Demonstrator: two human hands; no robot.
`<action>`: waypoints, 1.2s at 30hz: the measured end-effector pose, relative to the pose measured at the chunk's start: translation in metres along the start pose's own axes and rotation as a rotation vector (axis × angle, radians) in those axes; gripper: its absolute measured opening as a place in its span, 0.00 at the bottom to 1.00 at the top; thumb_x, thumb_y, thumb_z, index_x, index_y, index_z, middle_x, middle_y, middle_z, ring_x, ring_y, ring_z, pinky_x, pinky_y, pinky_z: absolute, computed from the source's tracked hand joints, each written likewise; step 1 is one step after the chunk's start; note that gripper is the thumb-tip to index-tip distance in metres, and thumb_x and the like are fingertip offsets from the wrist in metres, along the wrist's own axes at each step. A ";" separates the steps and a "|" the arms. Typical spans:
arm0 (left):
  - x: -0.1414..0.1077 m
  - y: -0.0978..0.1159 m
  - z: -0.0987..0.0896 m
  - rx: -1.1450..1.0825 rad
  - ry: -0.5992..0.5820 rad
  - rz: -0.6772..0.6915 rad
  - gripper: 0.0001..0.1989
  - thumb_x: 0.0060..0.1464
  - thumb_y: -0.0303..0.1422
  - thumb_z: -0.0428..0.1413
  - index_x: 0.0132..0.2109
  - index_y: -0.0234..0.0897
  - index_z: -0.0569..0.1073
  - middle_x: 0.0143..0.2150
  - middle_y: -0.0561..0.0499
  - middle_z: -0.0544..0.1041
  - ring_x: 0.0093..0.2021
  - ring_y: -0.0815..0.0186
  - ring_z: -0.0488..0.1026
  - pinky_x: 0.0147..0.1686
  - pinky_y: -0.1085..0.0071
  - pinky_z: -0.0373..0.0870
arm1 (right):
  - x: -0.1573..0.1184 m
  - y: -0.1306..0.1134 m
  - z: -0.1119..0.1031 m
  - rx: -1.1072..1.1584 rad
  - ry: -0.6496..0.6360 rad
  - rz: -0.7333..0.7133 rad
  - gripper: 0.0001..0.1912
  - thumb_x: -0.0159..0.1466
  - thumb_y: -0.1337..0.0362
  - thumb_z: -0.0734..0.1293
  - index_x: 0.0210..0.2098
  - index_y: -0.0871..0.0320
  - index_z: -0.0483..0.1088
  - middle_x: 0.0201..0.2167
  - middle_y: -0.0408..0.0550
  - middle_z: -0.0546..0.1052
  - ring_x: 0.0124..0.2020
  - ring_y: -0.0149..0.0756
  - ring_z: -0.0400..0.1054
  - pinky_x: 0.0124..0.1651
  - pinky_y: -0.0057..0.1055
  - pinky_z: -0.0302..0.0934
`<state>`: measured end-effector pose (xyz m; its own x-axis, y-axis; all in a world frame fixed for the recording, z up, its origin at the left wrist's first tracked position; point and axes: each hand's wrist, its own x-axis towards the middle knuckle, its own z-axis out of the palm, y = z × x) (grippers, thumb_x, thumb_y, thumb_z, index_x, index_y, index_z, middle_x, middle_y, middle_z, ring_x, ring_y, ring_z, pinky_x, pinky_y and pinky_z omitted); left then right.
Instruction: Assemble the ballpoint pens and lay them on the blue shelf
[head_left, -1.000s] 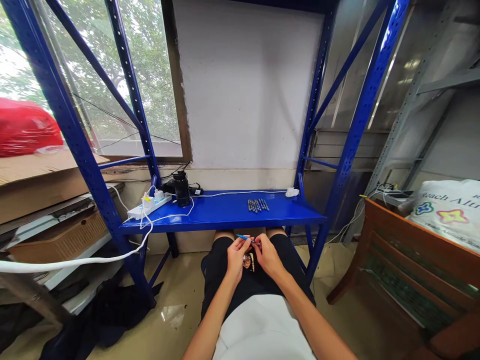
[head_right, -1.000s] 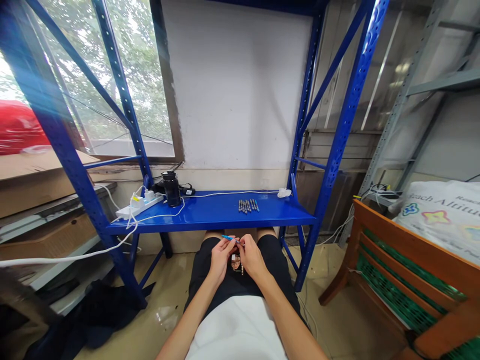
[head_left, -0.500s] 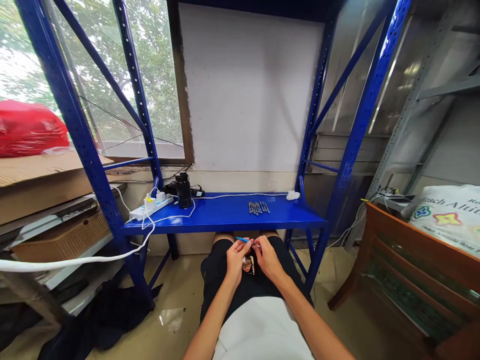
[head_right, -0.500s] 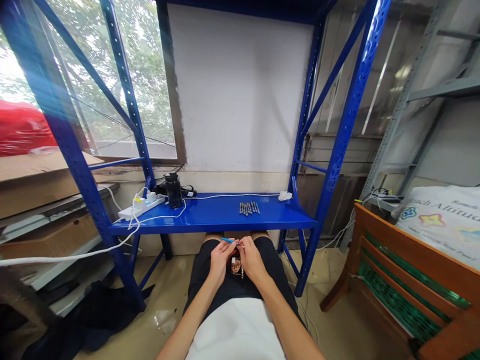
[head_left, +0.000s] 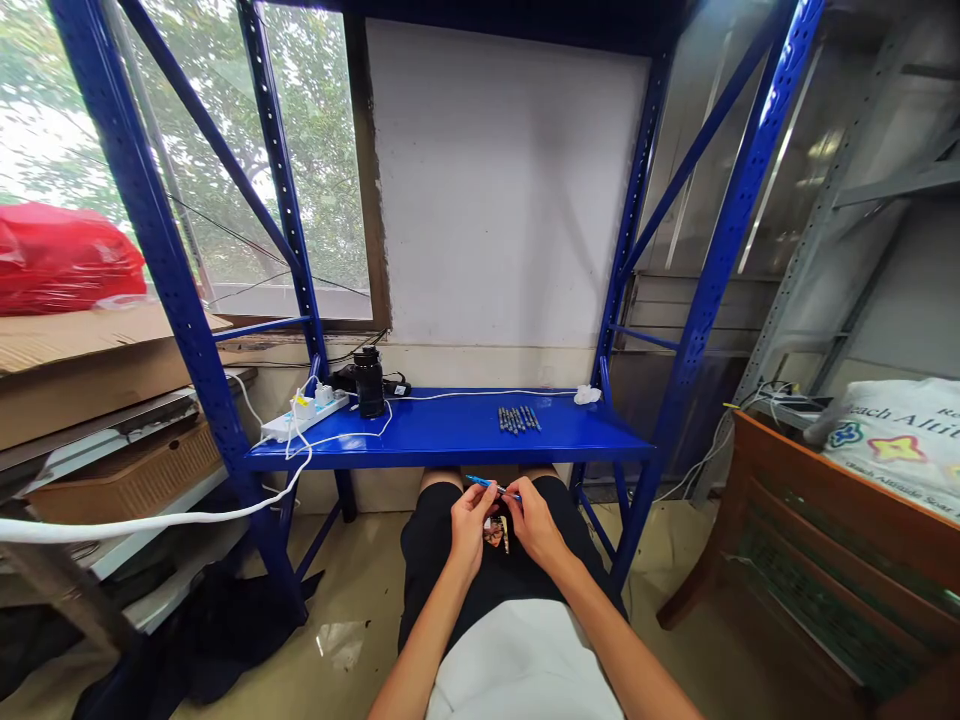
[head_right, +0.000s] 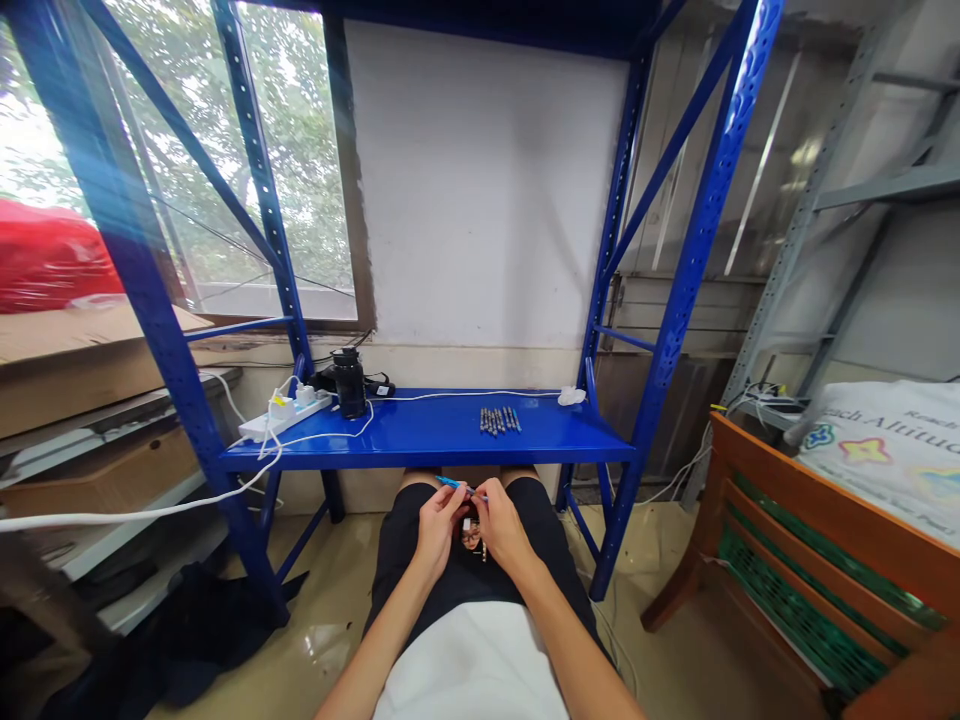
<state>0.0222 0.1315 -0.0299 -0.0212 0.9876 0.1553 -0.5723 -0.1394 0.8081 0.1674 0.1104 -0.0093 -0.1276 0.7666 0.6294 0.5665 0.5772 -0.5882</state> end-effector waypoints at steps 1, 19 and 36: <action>-0.001 0.000 0.000 -0.002 -0.001 0.003 0.21 0.49 0.44 0.75 0.45 0.36 0.86 0.44 0.44 0.85 0.41 0.62 0.81 0.42 0.71 0.74 | 0.000 -0.001 -0.001 -0.011 -0.003 -0.007 0.08 0.77 0.61 0.58 0.44 0.52 0.68 0.40 0.47 0.75 0.40 0.40 0.73 0.45 0.36 0.66; -0.006 0.004 -0.005 -0.027 -0.041 0.006 0.22 0.50 0.45 0.75 0.46 0.36 0.85 0.44 0.45 0.84 0.43 0.61 0.81 0.44 0.69 0.75 | 0.002 -0.013 -0.004 0.024 -0.023 -0.025 0.12 0.79 0.59 0.57 0.47 0.51 0.71 0.41 0.49 0.76 0.42 0.41 0.74 0.47 0.36 0.68; -0.006 0.004 -0.007 -0.027 -0.032 -0.003 0.22 0.48 0.45 0.75 0.46 0.37 0.85 0.43 0.46 0.84 0.42 0.62 0.81 0.42 0.70 0.75 | 0.003 -0.013 -0.003 -0.044 -0.026 -0.048 0.12 0.79 0.59 0.58 0.45 0.51 0.72 0.40 0.48 0.77 0.42 0.41 0.73 0.47 0.36 0.67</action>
<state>0.0140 0.1259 -0.0318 0.0062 0.9852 0.1716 -0.5942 -0.1344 0.7930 0.1620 0.1043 0.0020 -0.1759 0.7458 0.6425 0.5948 0.6006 -0.5343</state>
